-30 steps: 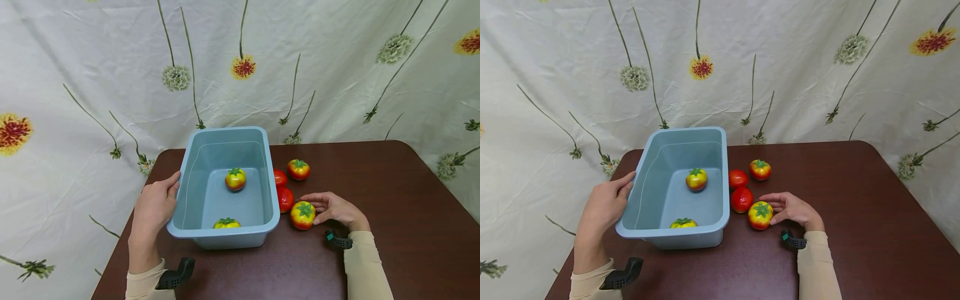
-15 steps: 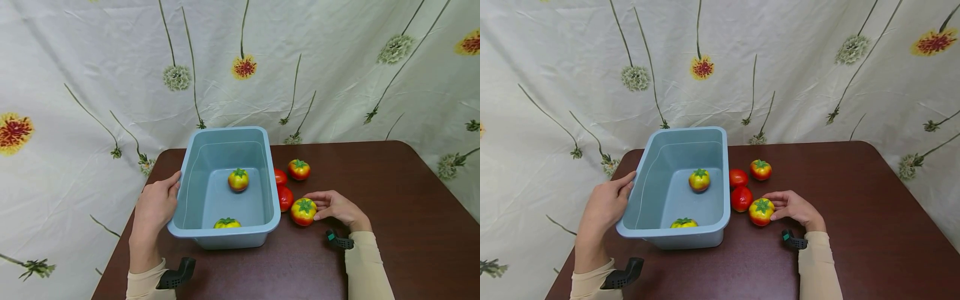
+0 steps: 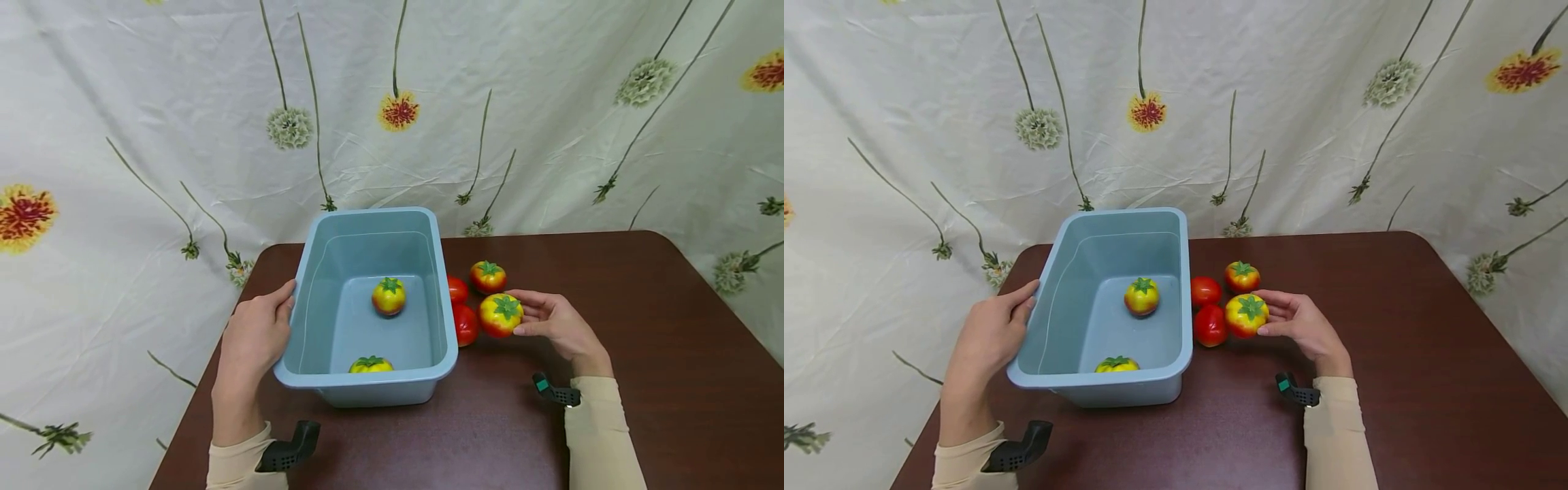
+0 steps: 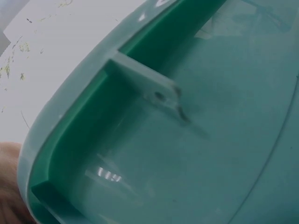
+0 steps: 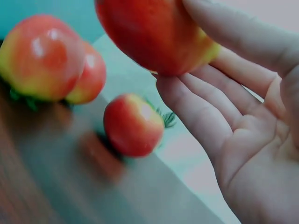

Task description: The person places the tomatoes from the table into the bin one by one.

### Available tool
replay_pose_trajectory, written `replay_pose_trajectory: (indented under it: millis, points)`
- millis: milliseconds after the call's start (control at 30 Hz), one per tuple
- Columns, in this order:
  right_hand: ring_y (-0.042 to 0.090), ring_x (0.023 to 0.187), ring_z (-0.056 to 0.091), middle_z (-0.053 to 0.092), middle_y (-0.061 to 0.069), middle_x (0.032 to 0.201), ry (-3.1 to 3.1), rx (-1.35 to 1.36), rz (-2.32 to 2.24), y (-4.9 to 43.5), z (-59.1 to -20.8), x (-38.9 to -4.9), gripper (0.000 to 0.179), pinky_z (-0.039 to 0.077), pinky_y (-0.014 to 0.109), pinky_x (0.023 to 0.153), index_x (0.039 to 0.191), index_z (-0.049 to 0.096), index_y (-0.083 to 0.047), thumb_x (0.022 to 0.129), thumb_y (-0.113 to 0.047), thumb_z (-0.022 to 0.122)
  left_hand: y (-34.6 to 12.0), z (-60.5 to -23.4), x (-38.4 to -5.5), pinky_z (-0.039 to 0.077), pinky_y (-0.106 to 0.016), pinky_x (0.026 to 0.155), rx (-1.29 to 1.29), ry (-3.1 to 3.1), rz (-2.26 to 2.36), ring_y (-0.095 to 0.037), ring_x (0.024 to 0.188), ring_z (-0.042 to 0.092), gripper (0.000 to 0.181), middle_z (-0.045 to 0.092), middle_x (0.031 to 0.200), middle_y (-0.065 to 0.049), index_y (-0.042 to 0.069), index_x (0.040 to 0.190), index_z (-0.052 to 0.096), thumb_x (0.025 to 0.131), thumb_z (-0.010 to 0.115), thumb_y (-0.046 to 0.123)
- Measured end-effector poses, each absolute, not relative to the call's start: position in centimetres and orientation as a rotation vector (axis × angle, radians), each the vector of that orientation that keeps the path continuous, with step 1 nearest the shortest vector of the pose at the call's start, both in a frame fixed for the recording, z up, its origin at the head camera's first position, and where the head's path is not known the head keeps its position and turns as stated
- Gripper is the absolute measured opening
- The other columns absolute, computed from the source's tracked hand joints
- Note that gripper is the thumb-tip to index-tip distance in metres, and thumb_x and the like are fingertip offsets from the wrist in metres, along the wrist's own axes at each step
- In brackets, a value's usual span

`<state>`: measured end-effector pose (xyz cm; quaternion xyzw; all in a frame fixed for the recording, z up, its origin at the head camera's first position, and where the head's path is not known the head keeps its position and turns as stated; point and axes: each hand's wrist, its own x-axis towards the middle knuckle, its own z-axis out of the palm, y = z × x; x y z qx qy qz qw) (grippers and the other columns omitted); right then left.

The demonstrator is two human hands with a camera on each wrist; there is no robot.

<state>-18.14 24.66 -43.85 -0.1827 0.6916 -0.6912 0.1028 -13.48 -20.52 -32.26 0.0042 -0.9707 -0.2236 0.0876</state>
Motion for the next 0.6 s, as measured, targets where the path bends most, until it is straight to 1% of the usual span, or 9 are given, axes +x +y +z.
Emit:
replay_pose_trajectory:
  millis: [233, 333, 467, 600]
  points:
    - [0.008, 0.106, 0.068, 0.067, -0.01, 0.12, 2.15, -0.541, -2.07, 23.7, -41.7, -17.9, 0.057, 0.055, 0.025, 0.084, 0.137, 0.049, 0.005, 0.084, 0.004, 0.07, -20.6, -32.3, -13.5, 0.039, -0.031, 0.055, 0.02, -2.894, -0.65, -0.031, 0.076, 0.063, 0.043, 0.068, 0.107, -0.029, 0.006, 0.142, 0.049, 0.101, 0.049, 0.017]
    - [0.008, 0.105, 0.069, 0.067, -0.01, 0.12, 2.185, -0.524, -2.087, 23.4, -40.7, -17.6, 0.057, 0.055, 0.024, 0.084, 0.137, 0.05, 0.005, 0.084, 0.004, 0.071, -20.5, -32.3, -13.5, 0.039, -0.031, 0.054, 0.02, -2.893, -0.642, -0.032, 0.077, 0.064, 0.042, 0.067, 0.109, -0.03, 0.006, 0.142, 0.049, 0.101, 0.048, 0.017]
    - [0.009, 0.104, 0.069, 0.067, -0.009, 0.12, 2.209, -0.513, -2.133, 23.1, -39.6, -17.1, 0.058, 0.055, 0.024, 0.083, 0.137, 0.05, 0.005, 0.082, 0.006, 0.071, -20.5, -32.4, -13.5, 0.039, -0.031, 0.053, 0.016, -2.888, -0.644, -0.031, 0.073, 0.063, 0.042, 0.068, 0.103, -0.03, 0.005, 0.142, 0.049, 0.101, 0.048, 0.016]
    - [0.009, 0.103, 0.069, 0.068, -0.009, 0.119, 2.213, -0.513, -2.176, 22.9, -38.9, -16.8, 0.059, 0.055, 0.024, 0.082, 0.137, 0.05, 0.004, 0.082, 0.008, 0.071, -20.4, -32.4, -13.5, 0.039, -0.031, 0.053, 0.016, -2.883, -0.639, -0.03, 0.072, 0.063, 0.042, 0.068, 0.103, -0.03, 0.005, 0.141, 0.05, 0.101, 0.049, 0.016]
